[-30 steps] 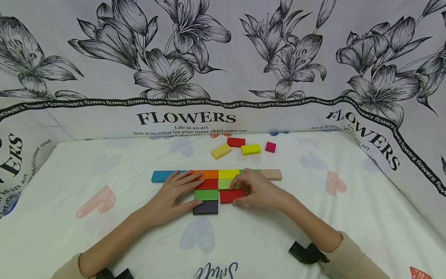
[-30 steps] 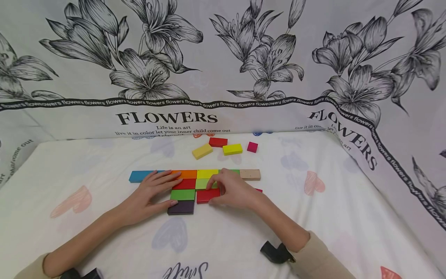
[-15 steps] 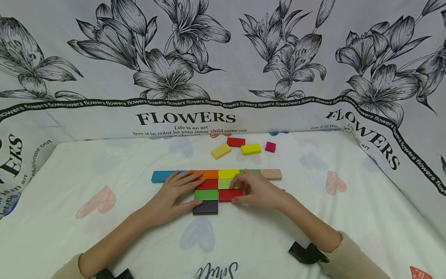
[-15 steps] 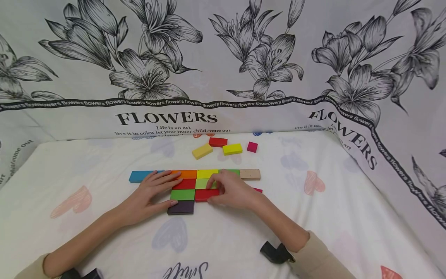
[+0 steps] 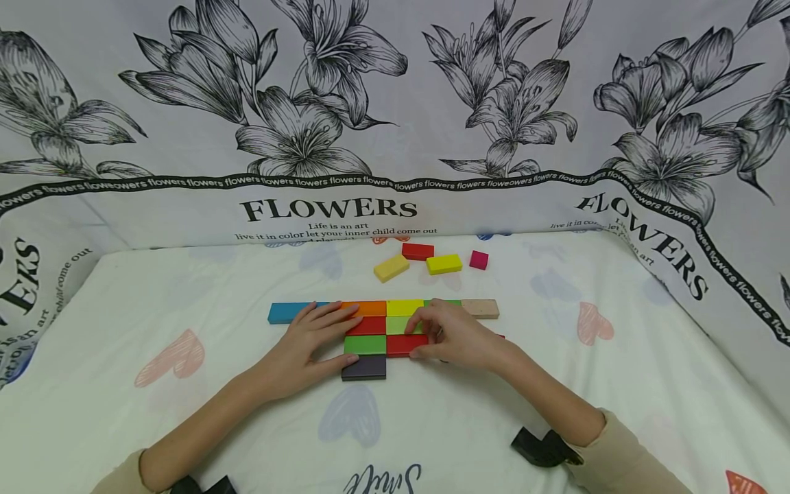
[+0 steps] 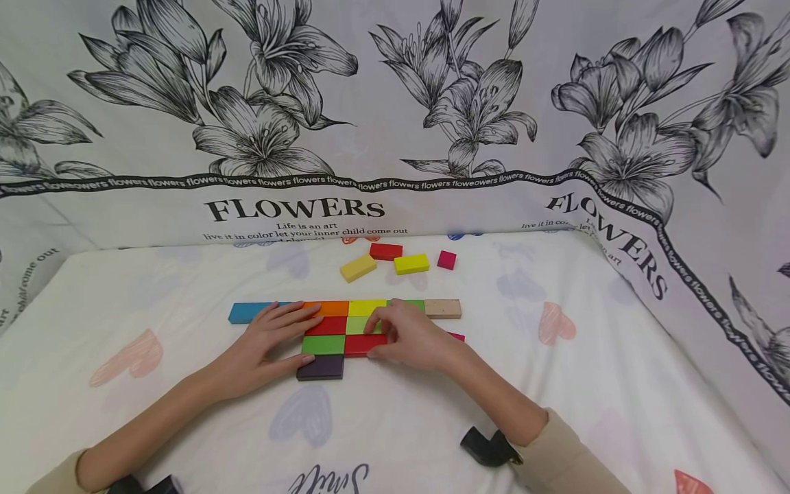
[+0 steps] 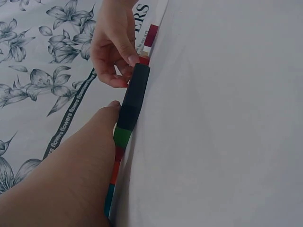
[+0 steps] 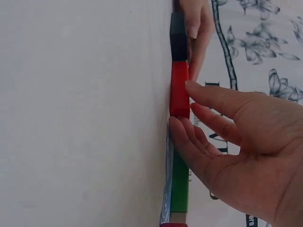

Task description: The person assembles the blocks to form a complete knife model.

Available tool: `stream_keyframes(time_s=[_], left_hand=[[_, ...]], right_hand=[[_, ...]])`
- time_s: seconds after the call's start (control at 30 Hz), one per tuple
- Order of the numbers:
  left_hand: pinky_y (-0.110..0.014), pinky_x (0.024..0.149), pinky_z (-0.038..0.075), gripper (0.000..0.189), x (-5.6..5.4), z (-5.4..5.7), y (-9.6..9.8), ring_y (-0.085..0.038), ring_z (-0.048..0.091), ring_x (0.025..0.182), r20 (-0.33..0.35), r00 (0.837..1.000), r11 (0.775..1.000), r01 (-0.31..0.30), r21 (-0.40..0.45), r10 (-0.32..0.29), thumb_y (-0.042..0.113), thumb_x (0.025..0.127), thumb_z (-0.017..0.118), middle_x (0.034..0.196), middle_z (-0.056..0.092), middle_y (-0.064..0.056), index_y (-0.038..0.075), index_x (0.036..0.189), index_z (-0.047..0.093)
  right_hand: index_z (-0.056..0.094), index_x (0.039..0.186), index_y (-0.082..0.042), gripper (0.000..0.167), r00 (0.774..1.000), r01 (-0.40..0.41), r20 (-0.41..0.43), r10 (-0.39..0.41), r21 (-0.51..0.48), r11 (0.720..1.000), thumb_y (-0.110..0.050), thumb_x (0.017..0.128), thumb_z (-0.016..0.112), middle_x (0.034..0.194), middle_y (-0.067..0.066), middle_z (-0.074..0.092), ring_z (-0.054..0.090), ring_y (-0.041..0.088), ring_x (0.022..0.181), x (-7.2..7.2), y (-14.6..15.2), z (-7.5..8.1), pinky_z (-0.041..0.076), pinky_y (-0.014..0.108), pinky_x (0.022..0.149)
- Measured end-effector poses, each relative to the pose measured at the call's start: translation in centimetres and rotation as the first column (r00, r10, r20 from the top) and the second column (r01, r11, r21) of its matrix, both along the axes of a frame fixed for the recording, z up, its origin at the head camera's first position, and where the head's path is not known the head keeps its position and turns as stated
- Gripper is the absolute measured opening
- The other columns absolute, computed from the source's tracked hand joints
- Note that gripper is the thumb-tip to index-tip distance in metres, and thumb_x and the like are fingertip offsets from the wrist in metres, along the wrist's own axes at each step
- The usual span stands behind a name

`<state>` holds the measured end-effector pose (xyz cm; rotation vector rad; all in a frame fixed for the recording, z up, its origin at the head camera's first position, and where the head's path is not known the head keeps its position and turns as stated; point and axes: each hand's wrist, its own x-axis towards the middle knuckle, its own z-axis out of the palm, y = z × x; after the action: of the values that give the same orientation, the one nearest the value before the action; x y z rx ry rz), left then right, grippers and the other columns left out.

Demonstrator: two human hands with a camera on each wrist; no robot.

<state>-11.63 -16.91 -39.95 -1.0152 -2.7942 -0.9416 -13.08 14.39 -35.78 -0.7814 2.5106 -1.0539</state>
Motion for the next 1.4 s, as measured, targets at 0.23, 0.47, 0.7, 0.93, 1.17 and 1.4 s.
stream_keyframes(time_s=[0.23, 0.47, 0.7, 0.93, 1.17, 1.4], left_hand=[[-0.066, 0.127, 0.011, 0.065, 0.0, 0.0, -0.1, -0.031, 0.033, 0.157, -0.003, 1.0, 1.0, 0.001, -0.003, -0.001, 0.043, 0.097, 0.075, 0.163, 0.049, -0.002, 0.019, 0.154, 0.057], [-0.066, 0.127, 0.01, 0.065, 0.0, 0.0, -0.1, -0.032, 0.033, 0.157, -0.001, 1.0, 1.0, 0.002, -0.002, -0.002, 0.043, 0.097, 0.075, 0.163, 0.049, -0.002, 0.019, 0.154, 0.057], [-0.065, 0.127, 0.01, 0.065, -0.1, 0.0, -0.1, -0.032, 0.033, 0.157, 0.004, 1.0, 1.0, 0.006, 0.004, -0.006, 0.042, 0.097, 0.076, 0.163, 0.049, -0.002, 0.019, 0.154, 0.057], [-0.065, 0.128, 0.01, 0.064, -0.1, -0.1, -0.1, -0.032, 0.033, 0.157, 0.0, 1.0, 1.0, 0.004, 0.006, -0.004, 0.041, 0.096, 0.076, 0.163, 0.049, -0.002, 0.018, 0.154, 0.058], [-0.065, 0.127, 0.01, 0.064, -0.1, -0.1, -0.1, -0.032, 0.033, 0.157, 0.0, 1.0, 1.0, 0.004, 0.005, -0.004, 0.041, 0.096, 0.076, 0.163, 0.049, -0.002, 0.018, 0.154, 0.058], [-0.066, 0.127, 0.011, 0.064, -0.1, 0.0, 0.0, -0.032, 0.034, 0.157, -0.007, 1.0, 1.0, 0.004, 0.006, -0.004, 0.04, 0.096, 0.077, 0.163, 0.05, -0.003, 0.018, 0.153, 0.059]], right_hand=[[0.072, 0.114, -0.01, 0.026, 1.0, -0.005, -0.002, 0.005, -0.004, 1.0, -0.017, 0.092, 0.084, 0.099, 0.002, 0.06, 0.058, 0.012, 0.085, 0.1, 0.0, 0.2, 0.055, 0.023, 0.074], [0.072, 0.119, -0.01, 0.028, 1.0, 0.016, 0.002, -0.016, -0.004, 1.0, -0.019, 0.094, 0.082, 0.104, 0.003, 0.063, 0.061, 0.014, 0.087, -0.1, 0.5, 1.0, 0.057, 0.024, 0.076], [0.071, 0.123, -0.006, 0.033, 0.997, 0.061, -0.042, -0.062, -0.019, 0.998, -0.016, 0.094, 0.081, 0.108, 0.006, 0.07, 0.066, 0.017, 0.092, -1.1, 1.5, 1.7, 0.061, 0.027, 0.082], [0.071, 0.127, 0.0, 0.035, 0.991, 0.109, -0.066, -0.112, -0.048, 0.993, -0.01, 0.094, 0.079, 0.122, 0.016, 0.072, 0.069, 0.027, 0.104, -2.6, 2.3, 2.8, 0.062, 0.036, 0.088], [0.07, 0.131, -0.003, 0.036, 0.977, 0.205, -0.069, -0.203, 0.029, 0.978, -0.013, 0.097, 0.076, 0.129, 0.017, 0.07, 0.067, 0.031, 0.111, -3.9, 2.6, 3.9, 0.06, 0.042, 0.094], [0.068, 0.134, 0.0, 0.04, 0.971, 0.222, -0.103, -0.217, 0.037, 0.974, -0.013, 0.098, 0.076, 0.131, 0.021, 0.069, 0.066, 0.036, 0.117, -6.1, 3.4, 4.3, 0.059, 0.046, 0.098]])
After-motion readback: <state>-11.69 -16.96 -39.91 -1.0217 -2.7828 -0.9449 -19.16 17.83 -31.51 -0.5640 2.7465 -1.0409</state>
